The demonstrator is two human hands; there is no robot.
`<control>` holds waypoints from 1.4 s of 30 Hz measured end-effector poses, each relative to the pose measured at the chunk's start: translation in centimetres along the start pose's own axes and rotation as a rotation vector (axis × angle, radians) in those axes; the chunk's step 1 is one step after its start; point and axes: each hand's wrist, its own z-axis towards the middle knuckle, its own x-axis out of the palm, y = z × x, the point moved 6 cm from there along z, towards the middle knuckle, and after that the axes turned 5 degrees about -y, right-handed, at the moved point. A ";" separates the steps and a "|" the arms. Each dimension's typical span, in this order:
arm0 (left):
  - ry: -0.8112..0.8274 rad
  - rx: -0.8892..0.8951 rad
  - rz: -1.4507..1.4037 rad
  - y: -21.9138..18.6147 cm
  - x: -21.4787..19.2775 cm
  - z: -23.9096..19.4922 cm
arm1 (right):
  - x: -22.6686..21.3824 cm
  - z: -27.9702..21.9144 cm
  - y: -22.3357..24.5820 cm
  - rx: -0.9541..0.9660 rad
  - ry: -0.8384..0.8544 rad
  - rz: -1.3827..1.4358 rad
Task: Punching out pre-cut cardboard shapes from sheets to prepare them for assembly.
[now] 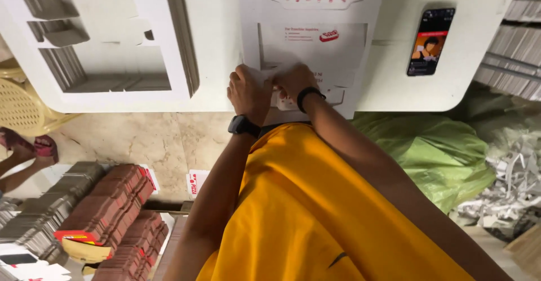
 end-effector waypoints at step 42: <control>0.214 0.050 0.011 -0.4 -0.9 1.7 | -2.9 -0.2 -1.9 -0.263 0.011 0.145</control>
